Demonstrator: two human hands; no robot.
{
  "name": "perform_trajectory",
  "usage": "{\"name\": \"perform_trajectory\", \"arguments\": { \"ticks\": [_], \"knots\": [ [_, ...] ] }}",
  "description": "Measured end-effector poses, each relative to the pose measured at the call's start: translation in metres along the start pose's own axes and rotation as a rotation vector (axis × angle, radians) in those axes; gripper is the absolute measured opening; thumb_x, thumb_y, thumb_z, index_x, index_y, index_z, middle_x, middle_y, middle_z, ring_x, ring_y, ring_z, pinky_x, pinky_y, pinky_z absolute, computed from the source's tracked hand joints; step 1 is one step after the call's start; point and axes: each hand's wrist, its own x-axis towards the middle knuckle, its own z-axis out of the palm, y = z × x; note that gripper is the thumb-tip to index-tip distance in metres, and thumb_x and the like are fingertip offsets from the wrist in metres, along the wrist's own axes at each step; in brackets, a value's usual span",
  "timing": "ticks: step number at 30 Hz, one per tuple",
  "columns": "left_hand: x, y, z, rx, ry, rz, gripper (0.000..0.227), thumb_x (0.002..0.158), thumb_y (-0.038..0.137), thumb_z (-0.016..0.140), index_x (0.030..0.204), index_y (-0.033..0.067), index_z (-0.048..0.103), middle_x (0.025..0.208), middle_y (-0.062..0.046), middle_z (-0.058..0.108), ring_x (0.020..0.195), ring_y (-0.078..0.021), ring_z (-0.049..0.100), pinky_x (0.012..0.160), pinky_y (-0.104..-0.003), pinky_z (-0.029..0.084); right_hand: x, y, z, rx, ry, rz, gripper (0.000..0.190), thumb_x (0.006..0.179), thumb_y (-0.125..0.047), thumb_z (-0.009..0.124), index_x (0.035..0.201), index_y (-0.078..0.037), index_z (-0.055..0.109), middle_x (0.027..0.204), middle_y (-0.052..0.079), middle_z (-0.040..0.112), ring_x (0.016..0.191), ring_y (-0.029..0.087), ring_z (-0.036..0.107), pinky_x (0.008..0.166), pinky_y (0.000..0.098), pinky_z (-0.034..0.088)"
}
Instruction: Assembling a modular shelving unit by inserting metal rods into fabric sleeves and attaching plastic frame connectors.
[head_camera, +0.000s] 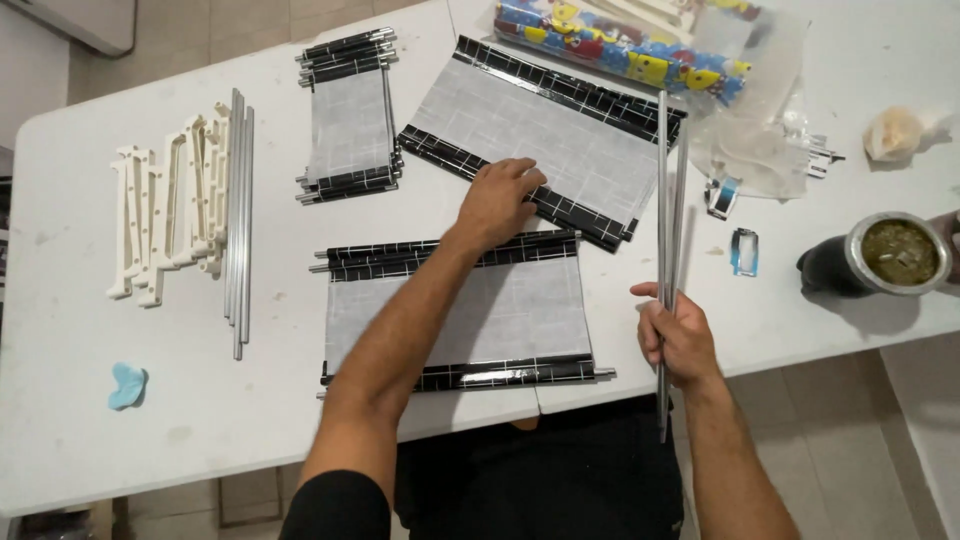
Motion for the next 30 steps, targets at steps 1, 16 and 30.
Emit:
{"name": "perform_trajectory", "arguments": {
  "ticks": [1, 16, 30],
  "knots": [
    [0.004, -0.006, 0.008, 0.001, -0.005, 0.009, 0.04, 0.091, 0.02, 0.075, 0.13, 0.0198, 0.065, 0.146, -0.008, 0.057, 0.136, -0.0354, 0.055, 0.114, -0.055, 0.04, -0.001, 0.0, 0.001, 0.003, 0.01, -0.002, 0.034, 0.104, -0.017, 0.051, 0.125, 0.009, 0.055, 0.044, 0.007, 0.042, 0.026, 0.016, 0.045, 0.024, 0.0245, 0.04],
    [-0.04, 0.001, -0.072, 0.434, 0.883, 0.303, 0.014, 0.104, 0.016, 0.054, 0.096, 0.0173, 0.065, 0.097, 0.001, 0.069, 0.089, -0.0182, 0.072, 0.085, -0.032, 0.057, 0.001, 0.008, -0.007, 0.15, 0.042, -0.081, 0.026, 0.106, -0.015, 0.046, 0.123, 0.004, 0.052, 0.046, 0.004, 0.041, 0.028, 0.014, 0.045, 0.028, 0.0215, 0.04],
    [-0.281, 0.062, -0.043, -0.123, -0.004, -0.099, 0.046, 0.097, 0.054, 0.061, 0.1, 0.0104, 0.074, 0.102, -0.003, 0.076, 0.088, -0.0261, 0.072, 0.081, -0.045, 0.054, -0.001, -0.045, 0.023, -0.465, 0.013, 0.238, 0.024, 0.107, -0.026, 0.047, 0.122, -0.008, 0.047, 0.06, 0.008, 0.056, 0.042, 0.016, 0.043, 0.041, 0.0305, 0.039]
  ]
}}
